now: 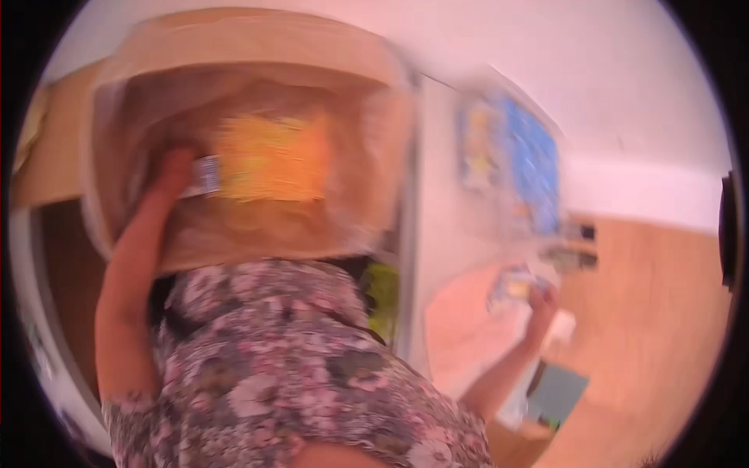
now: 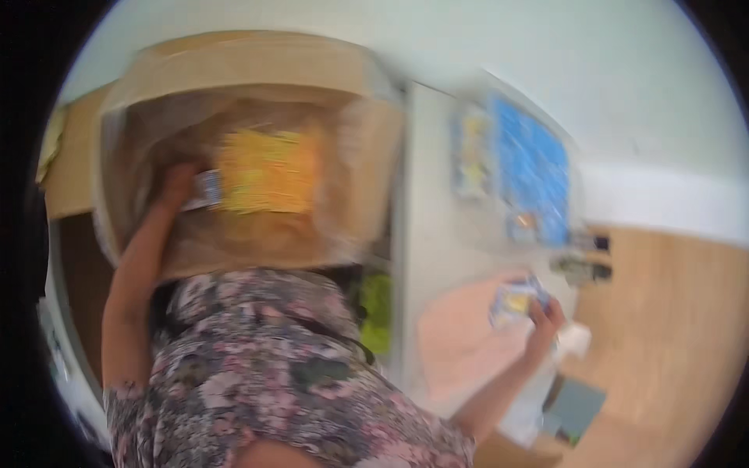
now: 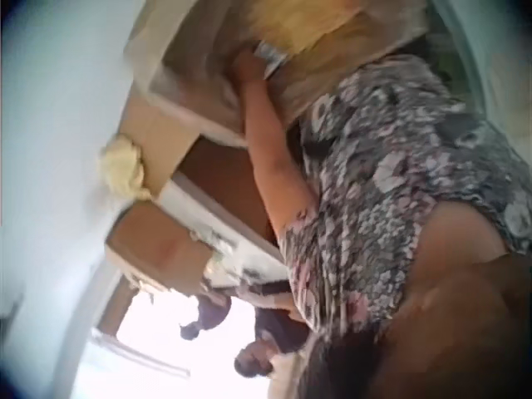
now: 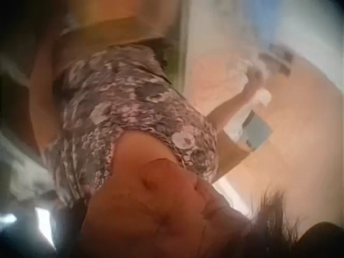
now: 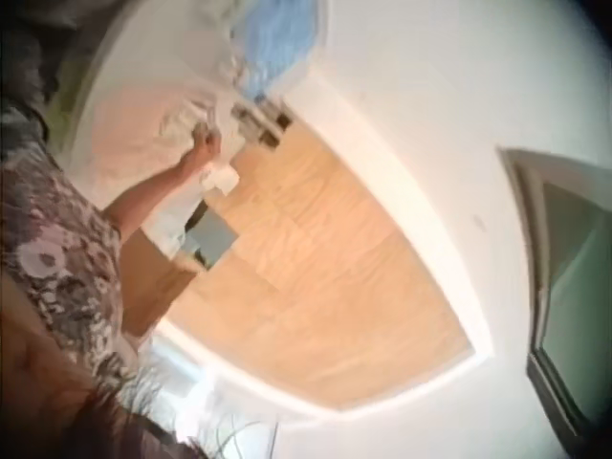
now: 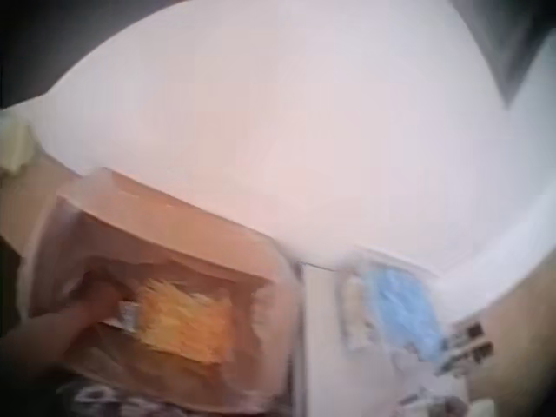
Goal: Packaging small items into plastic bags from a large bin.
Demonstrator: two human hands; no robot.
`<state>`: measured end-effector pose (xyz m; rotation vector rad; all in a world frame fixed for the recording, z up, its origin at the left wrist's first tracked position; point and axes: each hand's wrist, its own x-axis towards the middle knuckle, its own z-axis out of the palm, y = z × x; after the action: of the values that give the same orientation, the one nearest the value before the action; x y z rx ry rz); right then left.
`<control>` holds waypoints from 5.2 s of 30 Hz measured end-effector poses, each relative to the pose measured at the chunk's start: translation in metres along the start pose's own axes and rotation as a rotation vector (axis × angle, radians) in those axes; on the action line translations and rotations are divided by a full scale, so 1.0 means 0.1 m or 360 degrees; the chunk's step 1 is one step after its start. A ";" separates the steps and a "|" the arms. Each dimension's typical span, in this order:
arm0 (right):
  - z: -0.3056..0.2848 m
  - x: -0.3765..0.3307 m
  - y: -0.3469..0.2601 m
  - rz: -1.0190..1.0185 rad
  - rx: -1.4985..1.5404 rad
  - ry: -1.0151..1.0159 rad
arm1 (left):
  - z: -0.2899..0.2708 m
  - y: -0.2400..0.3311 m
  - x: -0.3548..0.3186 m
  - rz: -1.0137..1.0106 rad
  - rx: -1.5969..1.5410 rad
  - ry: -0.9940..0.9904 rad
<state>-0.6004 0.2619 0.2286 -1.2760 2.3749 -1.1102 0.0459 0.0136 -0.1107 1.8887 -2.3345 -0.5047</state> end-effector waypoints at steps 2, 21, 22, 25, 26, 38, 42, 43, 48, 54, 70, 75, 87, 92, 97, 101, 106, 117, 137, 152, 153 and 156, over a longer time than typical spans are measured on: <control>-0.19 -0.05 0.28 0.0274 0.0071 0.0038 | -0.23 0.11 -0.08 0.0124 -0.0234 0.0163; 1.62 -0.45 -1.16 -0.1465 -0.0215 0.0081 | -0.76 0.59 0.03 0.0121 -0.0884 -0.0144; 2.01 -0.74 -1.56 -0.0755 -0.0223 -0.0504 | -0.80 0.68 0.00 0.0231 -0.1126 -0.0136; 3.16 -0.91 -2.09 -0.1190 -0.0210 -0.1199 | -0.91 0.83 -0.09 0.0363 -0.1449 -0.0217; 3.46 -0.94 -2.14 -0.1218 -0.0340 -0.1267 | -0.95 0.88 -0.09 0.0433 -0.1529 -0.0358; 4.75 -0.07 -2.17 -0.0719 -0.0119 -0.1597 | -1.09 0.79 0.05 -0.0209 -0.1906 -0.0079; 5.00 -0.21 -2.12 -0.1154 -0.0714 -0.1261 | -1.06 0.70 0.13 -0.0270 -0.2141 0.0541; 5.12 -0.23 -2.07 -0.1168 -0.0713 -0.1279 | -1.08 0.66 0.14 -0.0280 -0.2037 0.0659; 5.50 -0.32 -1.91 -0.1243 -0.1062 -0.1202 | -1.04 0.61 0.18 -0.0300 -0.1885 0.0784; 5.78 -0.32 -1.84 -0.1374 -0.1368 -0.1388 | -1.04 0.60 0.15 -0.0293 -0.1908 0.0709; 5.12 -0.25 -1.92 -0.1626 -0.0841 -0.0648 | -0.99 0.63 0.15 -0.0301 -0.1884 0.0622; 4.97 -0.15 -1.88 0.0706 0.0931 -0.1473 | -0.88 0.62 0.21 -0.0217 -0.1782 0.0684; 5.33 0.07 -1.96 0.0325 0.1324 -0.1471 | -0.79 0.60 0.20 -0.0298 -0.1692 0.0573; 5.32 0.12 -1.98 0.0663 0.1391 -0.1541 | -0.97 0.70 0.12 -0.0176 -0.2251 0.0348; 5.05 -0.23 -2.16 0.0830 0.1528 -0.1723 | -1.00 0.80 0.02 0.0037 -0.2290 -0.0527; 4.92 -0.62 -2.28 0.0837 0.1859 -0.1588 | -0.91 0.96 -0.04 0.0509 -0.2189 -0.1012; 4.79 -0.83 -2.25 0.0610 0.1755 -0.1632 | -0.88 0.97 -0.07 0.0570 -0.2240 -0.0703; 4.76 -0.81 -2.18 0.0229 0.1616 -0.1692 | -1.00 0.98 -0.15 0.0460 -0.2670 -0.0976; 4.55 -0.76 -2.28 -0.0749 0.0470 -0.1406 | -0.89 1.08 -0.13 0.0624 -0.1951 -0.0295; 4.39 -0.74 -1.68 -0.1233 -0.0686 -0.1367 | -1.12 1.03 -0.14 0.0149 -0.2382 -0.0344; 4.36 -0.80 -1.65 -0.1264 -0.0875 -0.1541 | -1.11 1.04 -0.13 0.0149 -0.2380 -0.0342; 4.27 -0.85 -1.56 -0.1349 -0.0838 -0.1611 | -1.11 1.06 -0.13 0.0178 -0.2539 -0.0350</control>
<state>-0.2344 0.0569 0.0333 -2.3576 1.3446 0.1863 -0.0191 0.0231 0.0287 0.8550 -1.1265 -1.8137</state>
